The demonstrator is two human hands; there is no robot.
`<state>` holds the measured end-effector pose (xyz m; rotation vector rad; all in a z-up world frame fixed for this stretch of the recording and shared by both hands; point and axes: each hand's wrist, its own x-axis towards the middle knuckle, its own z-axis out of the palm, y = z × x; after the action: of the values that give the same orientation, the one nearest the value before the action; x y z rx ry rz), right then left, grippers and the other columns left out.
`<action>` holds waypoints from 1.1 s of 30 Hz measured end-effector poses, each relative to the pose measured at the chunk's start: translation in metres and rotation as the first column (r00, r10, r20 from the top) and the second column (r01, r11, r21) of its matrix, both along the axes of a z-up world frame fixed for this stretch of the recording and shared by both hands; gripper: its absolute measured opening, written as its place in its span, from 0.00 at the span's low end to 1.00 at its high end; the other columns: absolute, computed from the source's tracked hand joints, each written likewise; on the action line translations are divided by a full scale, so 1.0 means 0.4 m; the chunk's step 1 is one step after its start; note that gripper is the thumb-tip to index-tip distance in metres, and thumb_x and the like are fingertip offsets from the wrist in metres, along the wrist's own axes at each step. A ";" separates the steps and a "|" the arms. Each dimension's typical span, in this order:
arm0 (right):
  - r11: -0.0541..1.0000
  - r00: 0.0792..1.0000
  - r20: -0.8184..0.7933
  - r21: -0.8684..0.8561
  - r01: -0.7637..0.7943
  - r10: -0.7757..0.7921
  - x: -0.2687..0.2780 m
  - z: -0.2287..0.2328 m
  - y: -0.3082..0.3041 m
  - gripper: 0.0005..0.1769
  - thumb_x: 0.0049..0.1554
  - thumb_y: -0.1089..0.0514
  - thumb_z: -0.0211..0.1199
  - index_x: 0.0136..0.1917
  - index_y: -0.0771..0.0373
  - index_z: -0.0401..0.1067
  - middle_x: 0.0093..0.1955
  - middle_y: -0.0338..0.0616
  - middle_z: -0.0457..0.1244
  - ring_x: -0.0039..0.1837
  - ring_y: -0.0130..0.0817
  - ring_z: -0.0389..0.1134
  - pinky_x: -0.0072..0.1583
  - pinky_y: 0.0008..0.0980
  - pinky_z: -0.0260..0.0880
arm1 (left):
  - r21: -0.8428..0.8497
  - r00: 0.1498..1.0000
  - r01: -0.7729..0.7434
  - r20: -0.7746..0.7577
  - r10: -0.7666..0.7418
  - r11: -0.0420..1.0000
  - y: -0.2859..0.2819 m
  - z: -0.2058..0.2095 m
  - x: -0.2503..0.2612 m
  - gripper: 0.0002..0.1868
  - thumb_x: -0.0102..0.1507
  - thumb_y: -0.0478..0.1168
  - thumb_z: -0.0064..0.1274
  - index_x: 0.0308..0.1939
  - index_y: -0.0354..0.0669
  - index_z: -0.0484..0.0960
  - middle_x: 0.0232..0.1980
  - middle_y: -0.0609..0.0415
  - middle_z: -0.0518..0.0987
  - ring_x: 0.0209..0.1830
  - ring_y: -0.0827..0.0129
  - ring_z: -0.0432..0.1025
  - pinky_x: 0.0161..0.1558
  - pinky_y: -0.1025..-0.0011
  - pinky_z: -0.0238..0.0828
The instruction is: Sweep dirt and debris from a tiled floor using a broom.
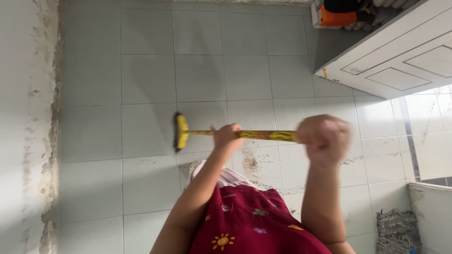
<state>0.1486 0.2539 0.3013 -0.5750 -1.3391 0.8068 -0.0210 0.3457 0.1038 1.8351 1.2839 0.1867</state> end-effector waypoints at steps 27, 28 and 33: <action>0.994 0.931 0.364 -0.105 0.013 0.026 -0.122 0.128 -0.112 0.15 0.54 0.70 0.56 0.27 0.62 0.63 0.23 0.39 0.57 0.25 0.28 0.57 0.31 0.33 0.55 | -0.019 0.943 0.270 0.208 -0.261 0.963 -0.107 0.034 0.093 0.24 0.58 0.38 0.49 0.58 0.57 0.80 0.43 0.62 0.86 0.52 0.70 0.78 0.77 0.37 0.29; 0.995 0.930 0.366 -0.098 0.009 0.028 -0.115 0.145 -0.106 0.15 0.54 0.70 0.56 0.27 0.62 0.63 0.23 0.39 0.57 0.25 0.28 0.57 0.31 0.33 0.55 | -0.013 0.943 0.266 0.208 -0.258 0.964 -0.099 0.053 0.080 0.24 0.58 0.38 0.49 0.58 0.57 0.80 0.43 0.62 0.86 0.52 0.70 0.78 0.77 0.37 0.29; 0.994 0.985 0.140 0.002 -0.105 0.104 -0.063 0.137 -0.049 0.21 0.61 0.69 0.51 0.27 0.58 0.61 0.22 0.34 0.53 0.24 0.25 0.51 0.29 0.30 0.54 | -0.014 0.978 0.198 0.071 -0.197 0.980 -0.056 0.076 0.008 0.23 0.60 0.38 0.49 0.61 0.54 0.77 0.34 0.61 0.82 0.45 0.68 0.78 0.77 0.39 0.30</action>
<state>0.1233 0.2344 0.3559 -0.5657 -1.5104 0.8579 -0.0178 0.3234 0.1343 1.9083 1.0446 0.1270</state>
